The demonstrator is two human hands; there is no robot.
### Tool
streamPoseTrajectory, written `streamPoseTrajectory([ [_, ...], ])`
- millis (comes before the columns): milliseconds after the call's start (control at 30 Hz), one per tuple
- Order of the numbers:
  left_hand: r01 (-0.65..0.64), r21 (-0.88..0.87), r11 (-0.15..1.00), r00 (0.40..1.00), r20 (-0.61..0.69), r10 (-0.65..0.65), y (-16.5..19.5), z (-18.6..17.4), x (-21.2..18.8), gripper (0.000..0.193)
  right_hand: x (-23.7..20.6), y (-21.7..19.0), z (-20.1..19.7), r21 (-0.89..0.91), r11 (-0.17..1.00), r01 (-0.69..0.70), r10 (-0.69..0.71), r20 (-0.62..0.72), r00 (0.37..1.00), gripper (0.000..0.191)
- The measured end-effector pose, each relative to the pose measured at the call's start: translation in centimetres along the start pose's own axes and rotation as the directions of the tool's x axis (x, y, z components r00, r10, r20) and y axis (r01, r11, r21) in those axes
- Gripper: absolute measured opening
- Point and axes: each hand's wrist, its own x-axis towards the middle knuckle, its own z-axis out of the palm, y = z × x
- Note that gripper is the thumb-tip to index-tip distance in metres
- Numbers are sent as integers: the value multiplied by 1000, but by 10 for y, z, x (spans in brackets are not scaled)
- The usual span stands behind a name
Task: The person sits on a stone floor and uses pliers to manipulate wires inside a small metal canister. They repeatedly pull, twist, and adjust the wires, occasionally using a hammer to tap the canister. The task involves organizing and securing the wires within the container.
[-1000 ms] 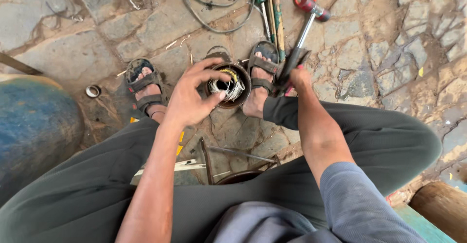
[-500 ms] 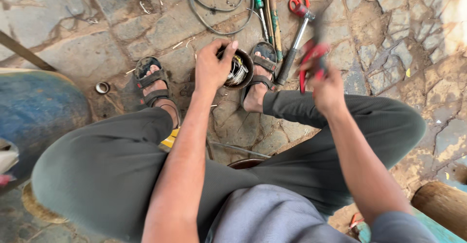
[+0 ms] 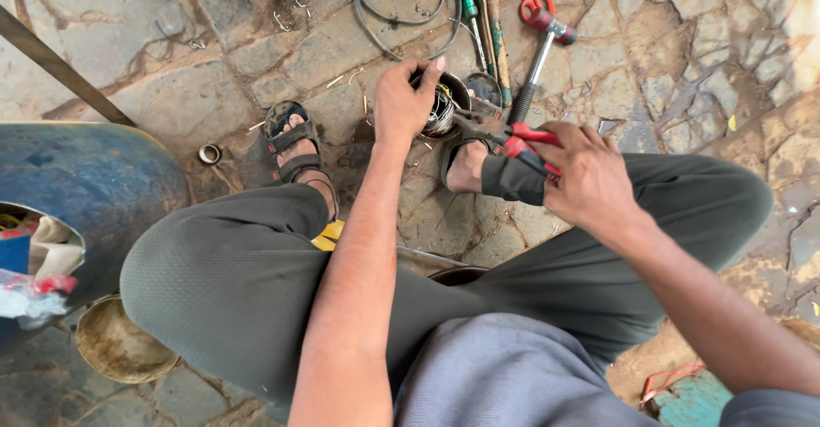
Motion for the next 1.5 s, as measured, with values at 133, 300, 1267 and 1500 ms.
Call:
streamPoseTrajectory([
  [133, -33, -47, 998, 999, -33, 31, 1, 0, 1, 43, 8, -5, -15, -64, 997, 36, -34, 39, 999, 44],
  [300, 12, -17, 1000, 1000, -6, -12, 1, -3, 1, 44, 16, -15, -23, -109, 991, 72, -68, 41, 997, 44],
  [1267, 156, 99, 983, 981, -134, -142, 10, 4, 6, 33, 107, -127, -157, -648, 636, 419, 254, 689, 679, 28],
  [1500, 173, 110, 979, 981, -112, -160, 19, -4, 5, 33, 106, -132, -164, -634, 642, 431, 196, 679, 707, 24],
])
